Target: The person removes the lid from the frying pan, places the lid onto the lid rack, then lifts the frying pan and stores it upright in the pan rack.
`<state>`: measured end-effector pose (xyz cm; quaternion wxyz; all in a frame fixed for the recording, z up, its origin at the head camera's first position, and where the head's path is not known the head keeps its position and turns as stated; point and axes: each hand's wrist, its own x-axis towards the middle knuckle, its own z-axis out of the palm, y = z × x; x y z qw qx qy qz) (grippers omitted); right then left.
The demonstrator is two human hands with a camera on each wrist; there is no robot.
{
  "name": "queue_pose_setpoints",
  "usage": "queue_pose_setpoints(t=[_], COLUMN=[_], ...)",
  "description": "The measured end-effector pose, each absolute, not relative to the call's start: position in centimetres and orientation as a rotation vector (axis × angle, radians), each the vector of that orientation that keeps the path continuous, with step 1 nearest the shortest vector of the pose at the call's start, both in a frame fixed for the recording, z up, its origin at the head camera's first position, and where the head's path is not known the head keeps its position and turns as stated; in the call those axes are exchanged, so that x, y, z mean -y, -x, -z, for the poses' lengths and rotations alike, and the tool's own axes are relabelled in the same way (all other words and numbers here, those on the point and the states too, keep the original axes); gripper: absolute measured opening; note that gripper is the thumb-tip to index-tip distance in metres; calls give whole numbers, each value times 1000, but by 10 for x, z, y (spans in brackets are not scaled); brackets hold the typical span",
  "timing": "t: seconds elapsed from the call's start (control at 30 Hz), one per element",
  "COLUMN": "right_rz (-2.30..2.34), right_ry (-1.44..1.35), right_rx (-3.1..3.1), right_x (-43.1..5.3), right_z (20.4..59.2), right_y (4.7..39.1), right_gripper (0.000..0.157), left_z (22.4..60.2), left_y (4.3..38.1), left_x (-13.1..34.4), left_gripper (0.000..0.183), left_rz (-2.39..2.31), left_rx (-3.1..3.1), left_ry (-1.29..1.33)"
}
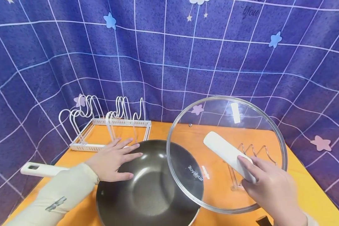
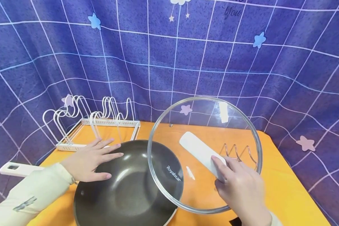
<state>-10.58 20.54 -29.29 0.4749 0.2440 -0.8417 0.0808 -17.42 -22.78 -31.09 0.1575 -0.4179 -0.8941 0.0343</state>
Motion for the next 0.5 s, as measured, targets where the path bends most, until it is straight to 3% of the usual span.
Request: queue_pose_setpoints(t=[0.2, 0.5], right_rz=[-180, -81], right_ry=[-552, -530], right_rx=[2009, 2003], right_x=[-220, -249], right_z=[298, 293], right_y=[106, 95], right_gripper=[40, 64], left_z=[317, 319], left_y=[179, 188], left_x=[218, 181], left_gripper=[62, 59], left_rz=[-128, -178], left_rx=[2521, 2483], left_ry=[1256, 1390])
